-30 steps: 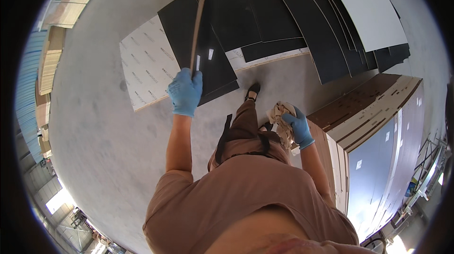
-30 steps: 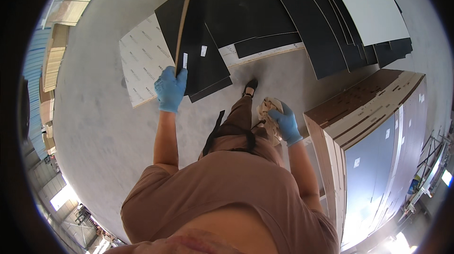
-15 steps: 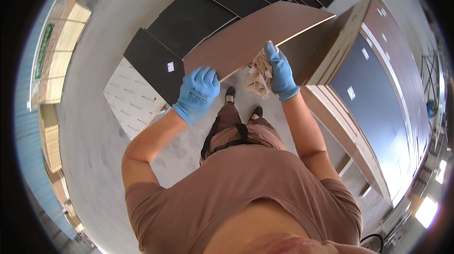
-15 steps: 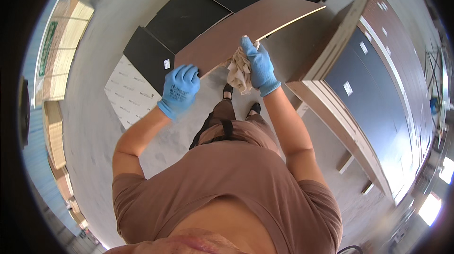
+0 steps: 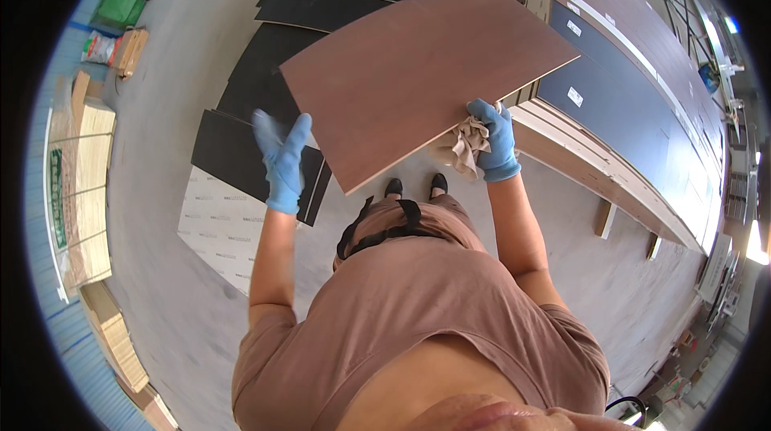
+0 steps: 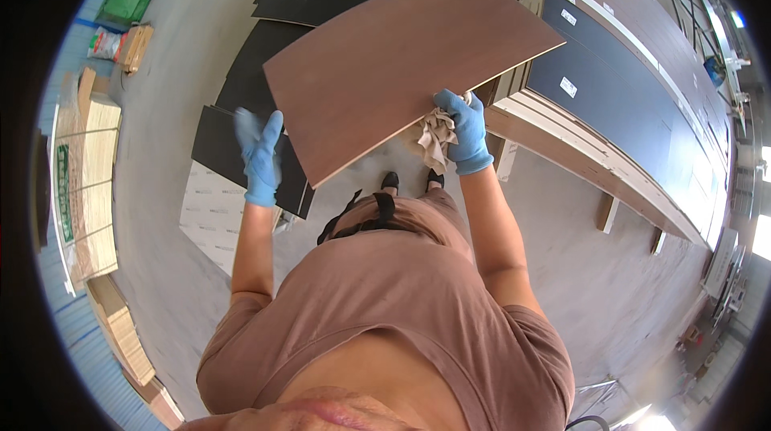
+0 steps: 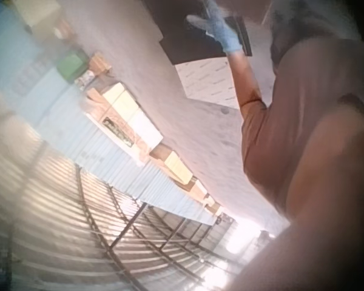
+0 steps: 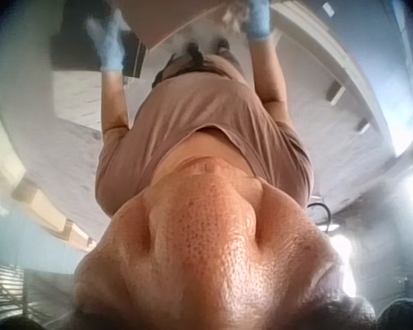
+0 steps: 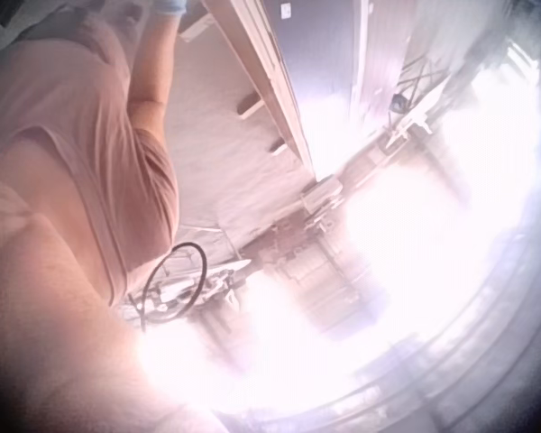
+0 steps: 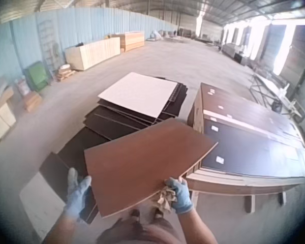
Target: The person wipes the surfaces of large flat panels with a cloth, flipping each panel to clean both sides. The person handles black, brown, and white panels one at a time, placing them back in a stack after wiping.
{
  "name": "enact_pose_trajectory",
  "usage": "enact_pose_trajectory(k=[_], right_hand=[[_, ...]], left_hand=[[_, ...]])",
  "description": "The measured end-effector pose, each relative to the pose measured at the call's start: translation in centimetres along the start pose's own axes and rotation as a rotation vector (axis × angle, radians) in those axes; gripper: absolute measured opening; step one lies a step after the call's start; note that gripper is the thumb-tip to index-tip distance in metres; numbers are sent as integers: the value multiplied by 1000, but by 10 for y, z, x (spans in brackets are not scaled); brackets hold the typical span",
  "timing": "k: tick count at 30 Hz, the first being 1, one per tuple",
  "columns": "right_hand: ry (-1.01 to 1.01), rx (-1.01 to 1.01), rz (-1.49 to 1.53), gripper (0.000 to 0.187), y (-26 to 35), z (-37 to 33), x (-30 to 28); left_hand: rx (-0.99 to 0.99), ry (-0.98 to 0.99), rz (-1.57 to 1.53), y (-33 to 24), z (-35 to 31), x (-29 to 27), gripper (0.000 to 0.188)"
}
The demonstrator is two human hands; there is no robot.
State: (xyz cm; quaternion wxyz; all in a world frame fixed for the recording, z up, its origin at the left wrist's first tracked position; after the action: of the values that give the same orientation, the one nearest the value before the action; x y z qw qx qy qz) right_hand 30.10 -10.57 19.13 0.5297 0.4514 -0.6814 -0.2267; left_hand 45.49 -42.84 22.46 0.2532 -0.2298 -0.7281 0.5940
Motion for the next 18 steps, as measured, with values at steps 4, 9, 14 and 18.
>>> enact_pose_trajectory(k=[4,9,14,18], right_hand=[[66,69,38,6,-12,-8,8],[109,110,-260,14,-2,-26,-5],[-215,-63,-540,27,91,-52,-19],[141,-492,-432,33,87,-56,81]], left_hand=[[-566,506,-750,31,11,21,66],[-497,576,-477,20,18,16,60],[-362,503,-312,4,6,2,64],[-415,554,-290,15,9,17,64]])
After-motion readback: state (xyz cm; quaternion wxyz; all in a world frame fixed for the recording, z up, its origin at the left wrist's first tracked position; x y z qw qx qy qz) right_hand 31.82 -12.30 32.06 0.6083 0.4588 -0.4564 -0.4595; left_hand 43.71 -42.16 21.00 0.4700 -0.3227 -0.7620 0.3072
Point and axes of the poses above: each hand's wrist, its own z-axis towards the middle knuckle, its own x-axis out of the palm, y = z × x, the point moved 5 cm from there along z, towards the middle knuckle, and after that the axes turned 5 degrees about -y, right-handed, at the moved point
